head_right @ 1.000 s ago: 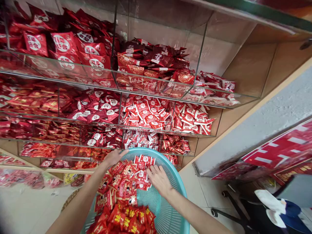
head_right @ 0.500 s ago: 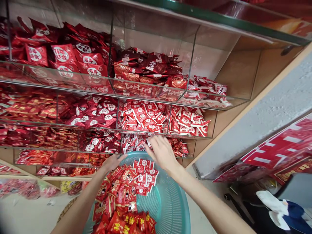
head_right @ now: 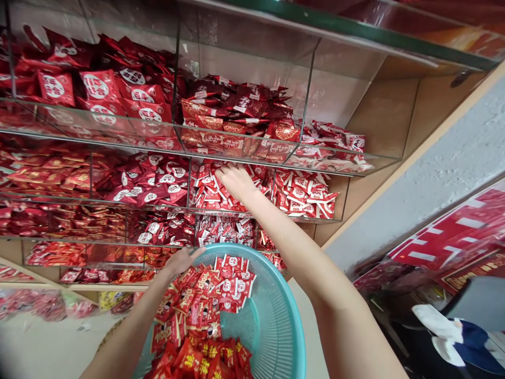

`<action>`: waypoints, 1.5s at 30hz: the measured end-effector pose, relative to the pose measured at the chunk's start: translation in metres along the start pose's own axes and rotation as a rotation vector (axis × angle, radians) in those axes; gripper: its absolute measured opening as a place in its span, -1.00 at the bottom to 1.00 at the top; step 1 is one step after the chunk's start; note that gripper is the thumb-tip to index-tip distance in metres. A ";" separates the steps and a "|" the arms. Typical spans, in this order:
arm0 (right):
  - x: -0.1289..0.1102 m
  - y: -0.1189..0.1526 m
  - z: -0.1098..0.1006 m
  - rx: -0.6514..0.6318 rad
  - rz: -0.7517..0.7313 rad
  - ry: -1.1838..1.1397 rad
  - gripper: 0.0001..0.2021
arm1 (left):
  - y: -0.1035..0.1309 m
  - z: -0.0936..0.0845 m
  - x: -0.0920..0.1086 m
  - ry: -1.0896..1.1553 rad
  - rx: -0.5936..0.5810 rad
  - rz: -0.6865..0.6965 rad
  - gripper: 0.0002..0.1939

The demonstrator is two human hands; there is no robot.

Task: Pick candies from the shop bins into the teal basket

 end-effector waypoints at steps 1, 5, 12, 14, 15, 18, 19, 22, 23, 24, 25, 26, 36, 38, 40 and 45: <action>-0.001 0.000 -0.001 0.012 0.017 0.015 -0.65 | 0.000 0.000 0.000 0.000 -0.001 0.000 -0.16; -0.003 0.003 -0.006 0.051 0.057 0.034 -0.66 | -0.001 0.001 -0.001 0.001 0.000 0.006 -0.12; -0.021 0.053 -0.030 0.321 0.025 -0.162 -0.56 | 0.000 0.000 0.000 -0.006 0.004 -0.008 -0.10; -0.037 0.078 -0.028 0.386 -0.028 -0.302 -0.60 | 0.000 0.000 0.000 -0.006 0.008 -0.004 -0.12; -0.046 0.091 -0.024 0.390 -0.049 -0.381 -0.63 | 0.000 0.001 0.000 -0.005 0.013 -0.003 -0.13; -0.071 0.122 0.005 0.279 -0.069 -0.598 -0.68 | 0.000 0.001 -0.001 -0.001 0.024 -0.010 -0.16; -0.077 0.129 0.017 0.220 -0.059 -0.653 -0.68 | 0.000 0.001 -0.001 0.001 0.027 -0.012 -0.17; -0.086 0.142 0.051 0.066 -0.004 -0.752 -0.68 | 0.000 0.001 0.000 0.005 0.037 0.001 -0.20; -0.086 0.144 0.060 0.027 0.012 -0.759 -0.68 | 0.000 0.001 0.001 0.005 0.037 0.002 -0.20; -0.086 0.144 0.068 -0.011 0.021 -0.753 -0.67 | 0.001 0.001 0.001 0.007 0.034 0.000 -0.20; -0.085 0.144 0.076 -0.051 0.021 -0.736 -0.67 | 0.001 0.001 0.001 0.011 0.028 -0.005 -0.19; -0.084 0.144 0.083 -0.094 0.017 -0.707 -0.68 | 0.001 0.001 0.001 0.014 0.023 -0.010 -0.18; -0.113 0.134 0.130 -0.404 -0.182 -0.346 -0.80 | 0.001 0.003 -0.002 0.045 0.039 -0.005 -0.17; -0.121 0.132 0.131 -0.408 -0.196 -0.331 -0.81 | 0.001 0.003 -0.001 0.044 0.045 0.001 -0.21; -0.126 0.130 0.132 -0.411 -0.196 -0.329 -0.82 | 0.002 0.002 -0.001 0.030 0.039 0.000 -0.24; -0.126 0.128 0.132 -0.361 -0.184 -0.349 -0.88 | 0.003 0.001 0.001 0.011 0.046 0.002 -0.25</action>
Point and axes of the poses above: each hand's wrist, its own y-axis away from the middle knuckle, its own z-axis out of the palm, x = y × z, the point moved 4 cm from there along -y, towards the middle knuckle, and after that the axes turned 1 degree about -x, right-handed, at the moved point
